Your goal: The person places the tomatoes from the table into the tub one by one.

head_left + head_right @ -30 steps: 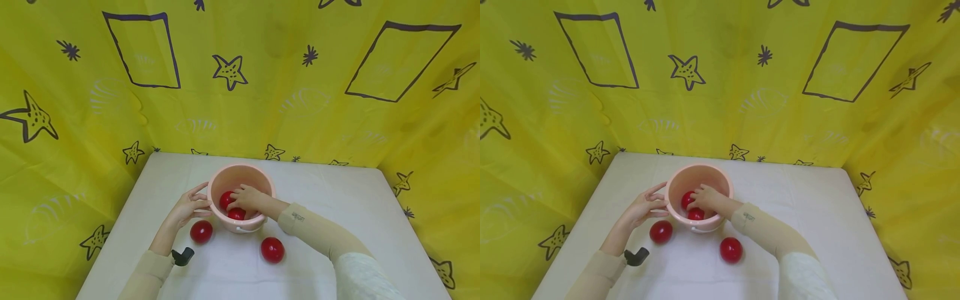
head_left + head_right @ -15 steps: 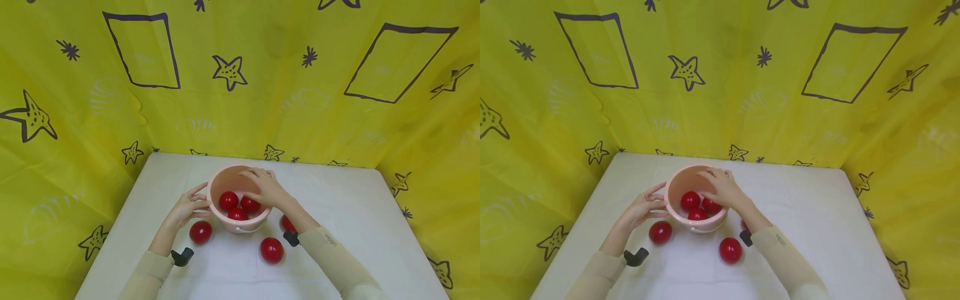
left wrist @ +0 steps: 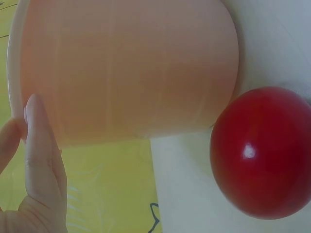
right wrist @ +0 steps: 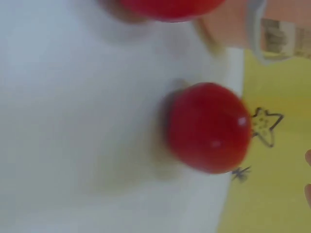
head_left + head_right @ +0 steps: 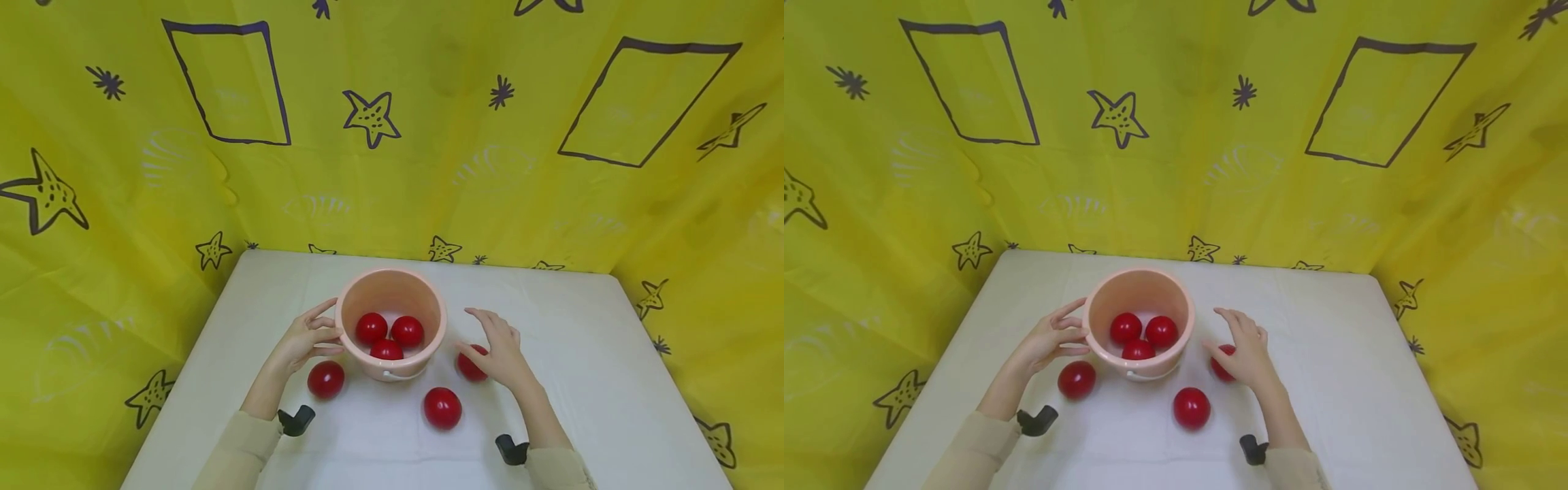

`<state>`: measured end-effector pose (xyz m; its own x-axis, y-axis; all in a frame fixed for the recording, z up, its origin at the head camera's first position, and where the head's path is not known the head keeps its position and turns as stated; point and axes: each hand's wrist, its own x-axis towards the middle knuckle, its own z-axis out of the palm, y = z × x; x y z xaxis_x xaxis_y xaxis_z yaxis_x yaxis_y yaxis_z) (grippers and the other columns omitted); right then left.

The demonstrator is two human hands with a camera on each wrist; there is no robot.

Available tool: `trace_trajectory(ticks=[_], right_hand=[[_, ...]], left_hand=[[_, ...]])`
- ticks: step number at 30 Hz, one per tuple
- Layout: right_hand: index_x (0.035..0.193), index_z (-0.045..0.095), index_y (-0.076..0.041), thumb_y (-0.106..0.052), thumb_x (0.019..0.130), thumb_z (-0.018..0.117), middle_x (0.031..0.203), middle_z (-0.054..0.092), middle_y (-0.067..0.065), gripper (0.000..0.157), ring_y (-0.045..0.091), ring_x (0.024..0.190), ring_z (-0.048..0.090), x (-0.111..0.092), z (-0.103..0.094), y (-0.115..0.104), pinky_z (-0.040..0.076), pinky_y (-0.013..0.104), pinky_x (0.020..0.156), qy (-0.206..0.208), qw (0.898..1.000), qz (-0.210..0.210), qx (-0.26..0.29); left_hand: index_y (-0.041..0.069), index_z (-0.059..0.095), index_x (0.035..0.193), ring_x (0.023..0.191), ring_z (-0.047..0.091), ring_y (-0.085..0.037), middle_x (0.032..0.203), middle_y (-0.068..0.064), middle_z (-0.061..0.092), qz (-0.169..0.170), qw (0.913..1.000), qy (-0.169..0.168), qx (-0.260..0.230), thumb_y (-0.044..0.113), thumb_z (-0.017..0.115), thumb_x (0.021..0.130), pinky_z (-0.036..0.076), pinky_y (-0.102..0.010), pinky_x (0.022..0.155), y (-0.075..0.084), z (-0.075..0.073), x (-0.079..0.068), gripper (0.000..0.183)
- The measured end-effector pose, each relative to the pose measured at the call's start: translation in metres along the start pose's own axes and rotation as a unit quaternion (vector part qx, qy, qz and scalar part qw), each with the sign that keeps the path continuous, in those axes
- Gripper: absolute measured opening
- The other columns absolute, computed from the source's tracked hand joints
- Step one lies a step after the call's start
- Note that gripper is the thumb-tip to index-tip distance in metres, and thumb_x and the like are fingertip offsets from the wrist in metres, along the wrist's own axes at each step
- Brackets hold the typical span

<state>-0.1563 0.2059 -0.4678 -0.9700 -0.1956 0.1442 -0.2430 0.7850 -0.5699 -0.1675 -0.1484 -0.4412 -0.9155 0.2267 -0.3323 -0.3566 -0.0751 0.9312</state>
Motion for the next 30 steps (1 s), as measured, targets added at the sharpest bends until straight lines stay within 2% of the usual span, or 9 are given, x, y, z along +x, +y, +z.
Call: trace_trajectory(ticks=[7, 14, 18, 24, 30], right_hand=[[0.131, 0.043, -0.012, -0.044, 0.071, 0.074, 0.128, 0.044, 0.019, 0.074, 0.037, 0.119, 0.036, -0.029, 0.015, 0.027, 0.022, 0.062, 0.095, -0.001, 0.998, 0.049, -0.047], [0.131, 0.042, -0.006, -0.046, 0.070, 0.074, 0.127, 0.045, 0.022, 0.080, 0.040, 0.116, 0.038, -0.043, 0.023, 0.039, 0.023, 0.061, 0.093, -0.021, 0.994, 0.082, -0.065], [0.131, 0.043, -0.004, -0.045, 0.069, 0.074, 0.126, 0.045, 0.021, 0.080, 0.039, 0.116, 0.039, -0.045, 0.031, 0.047, 0.024, 0.060, 0.093, -0.026, 0.993, 0.085, -0.072], [0.129, 0.043, -0.003, -0.045, 0.069, 0.074, 0.123, 0.048, 0.021, 0.080, 0.038, 0.114, 0.042, -0.046, 0.043, 0.055, 0.025, 0.059, 0.092, -0.009, 0.994, 0.076, -0.076], [0.128, 0.043, -0.001, -0.045, 0.069, 0.075, 0.120, 0.050, 0.021, 0.080, 0.037, 0.112, 0.043, -0.045, 0.051, 0.057, 0.027, 0.059, 0.090, 0.012, 0.994, 0.072, -0.076]], left_hand=[[0.013, 0.031, 0.142, 0.077, 0.067, -0.020, 0.085, -0.003, 0.062, -0.001, 1.0000, 0.000, -0.001, 0.001, 0.062, 0.084, 0.053, -0.045, 0.075, -0.001, -0.001, 0.000, 0.068], [0.014, 0.032, 0.142, 0.078, 0.067, -0.020, 0.087, -0.005, 0.063, -0.001, 1.0000, 0.002, 0.003, 0.001, 0.062, 0.084, 0.052, -0.046, 0.077, -0.001, -0.001, 0.000, 0.067], [0.013, 0.031, 0.143, 0.078, 0.067, -0.020, 0.088, -0.006, 0.063, 0.000, 1.0000, -0.002, 0.000, 0.001, 0.062, 0.084, 0.051, -0.048, 0.078, -0.001, -0.001, 0.000, 0.067], [0.014, 0.031, 0.143, 0.077, 0.067, -0.020, 0.093, -0.012, 0.063, -0.002, 1.0000, 0.003, -0.002, 0.001, 0.063, 0.084, 0.052, -0.046, 0.076, -0.001, -0.001, 0.001, 0.068], [0.014, 0.032, 0.142, 0.077, 0.067, -0.019, 0.090, -0.008, 0.063, -0.001, 1.0000, 0.006, -0.003, 0.002, 0.063, 0.084, 0.053, -0.045, 0.075, -0.001, 0.000, 0.001, 0.068]])
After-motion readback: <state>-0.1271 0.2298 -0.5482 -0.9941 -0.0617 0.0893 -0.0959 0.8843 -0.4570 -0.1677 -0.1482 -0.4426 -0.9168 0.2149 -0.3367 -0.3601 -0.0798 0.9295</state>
